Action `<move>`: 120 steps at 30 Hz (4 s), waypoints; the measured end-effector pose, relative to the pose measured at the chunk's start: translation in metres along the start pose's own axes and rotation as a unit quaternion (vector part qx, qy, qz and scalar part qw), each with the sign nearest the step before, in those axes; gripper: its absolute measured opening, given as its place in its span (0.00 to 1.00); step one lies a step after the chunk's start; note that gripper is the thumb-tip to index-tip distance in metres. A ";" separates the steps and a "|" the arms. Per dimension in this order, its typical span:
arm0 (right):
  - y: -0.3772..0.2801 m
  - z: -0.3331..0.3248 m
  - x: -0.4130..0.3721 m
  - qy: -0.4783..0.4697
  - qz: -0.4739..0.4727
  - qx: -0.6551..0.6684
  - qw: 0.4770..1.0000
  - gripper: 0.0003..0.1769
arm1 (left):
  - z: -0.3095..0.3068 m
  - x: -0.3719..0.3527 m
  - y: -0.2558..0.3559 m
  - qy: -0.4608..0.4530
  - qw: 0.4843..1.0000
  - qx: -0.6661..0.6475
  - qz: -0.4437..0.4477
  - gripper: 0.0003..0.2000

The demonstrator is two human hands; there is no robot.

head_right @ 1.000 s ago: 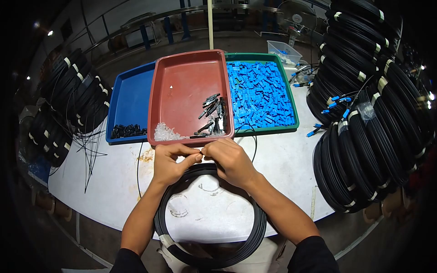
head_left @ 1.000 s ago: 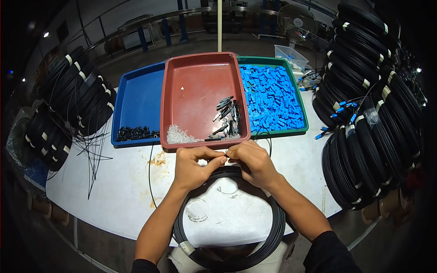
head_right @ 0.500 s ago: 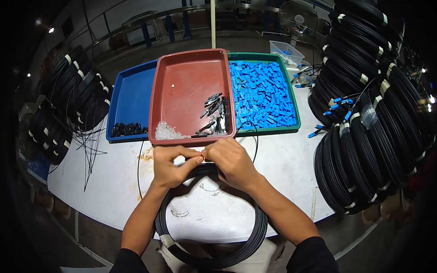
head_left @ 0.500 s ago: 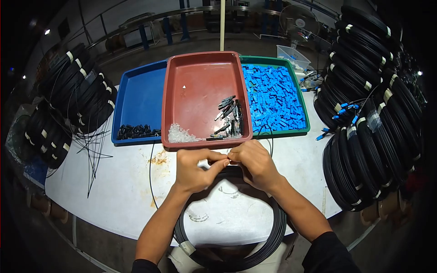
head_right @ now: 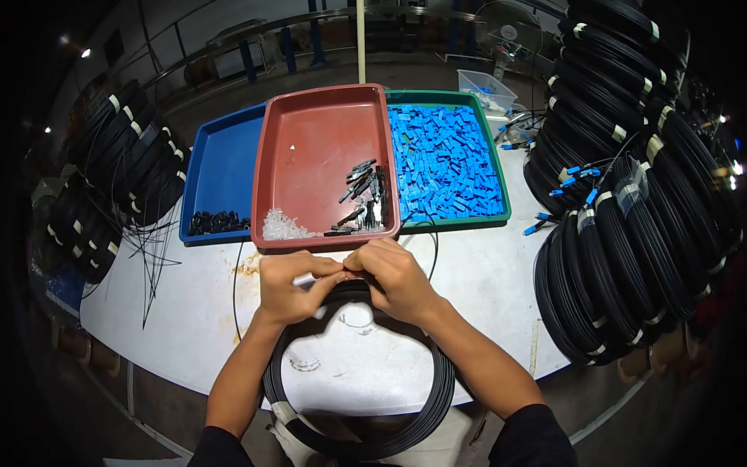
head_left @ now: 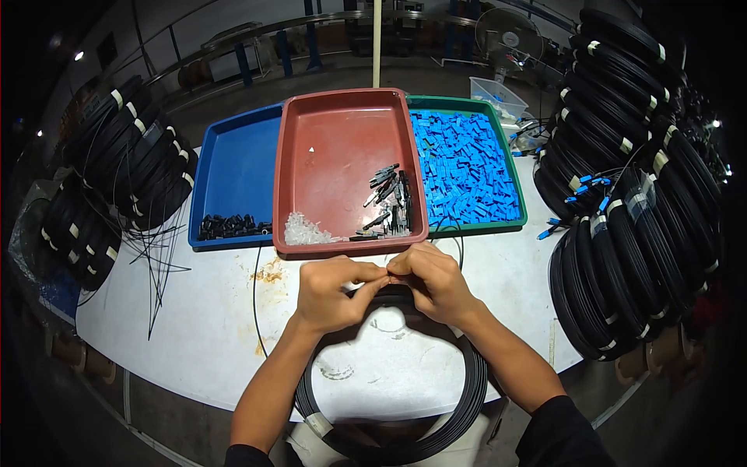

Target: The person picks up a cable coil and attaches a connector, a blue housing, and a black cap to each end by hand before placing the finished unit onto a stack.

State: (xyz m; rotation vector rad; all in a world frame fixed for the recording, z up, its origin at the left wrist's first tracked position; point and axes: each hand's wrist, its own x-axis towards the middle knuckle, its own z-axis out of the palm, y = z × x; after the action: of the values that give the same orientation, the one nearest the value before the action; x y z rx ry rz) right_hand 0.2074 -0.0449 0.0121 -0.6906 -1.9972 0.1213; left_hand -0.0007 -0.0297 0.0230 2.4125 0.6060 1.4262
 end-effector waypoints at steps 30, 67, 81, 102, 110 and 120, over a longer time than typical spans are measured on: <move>-0.018 -0.005 0.006 -0.071 0.253 0.147 0.954 0.05 | -0.005 0.001 -0.005 -0.037 0.983 0.113 0.141 0.06; -0.001 -0.003 -0.002 -0.019 0.020 -0.002 1.000 0.08 | 0.002 0.003 0.009 -0.020 0.972 -0.103 -0.212 0.05; -0.007 -0.003 -0.002 -0.044 0.221 0.116 0.967 0.03 | 0.004 0.001 0.000 -0.080 0.969 0.176 0.152 0.10; -0.004 -0.006 -0.002 -0.028 -0.002 -0.028 0.999 0.09 | 0.004 0.001 0.004 -0.021 0.897 -0.262 -0.355 0.06; -0.005 0.000 -0.007 -0.034 0.305 0.174 0.936 0.05 | 0.000 0.004 0.003 -0.112 0.976 0.140 0.123 0.06; -0.012 -0.010 0.002 -0.031 -0.106 -0.100 0.989 0.13 | -0.001 0.002 0.003 -0.029 0.841 -0.387 -0.378 0.05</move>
State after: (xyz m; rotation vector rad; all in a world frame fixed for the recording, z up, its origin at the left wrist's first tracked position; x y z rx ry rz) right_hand 0.2102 -0.0560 0.0230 -0.6011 -2.1486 -0.1877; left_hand 0.0004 -0.0317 0.0263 1.3353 0.6799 0.9597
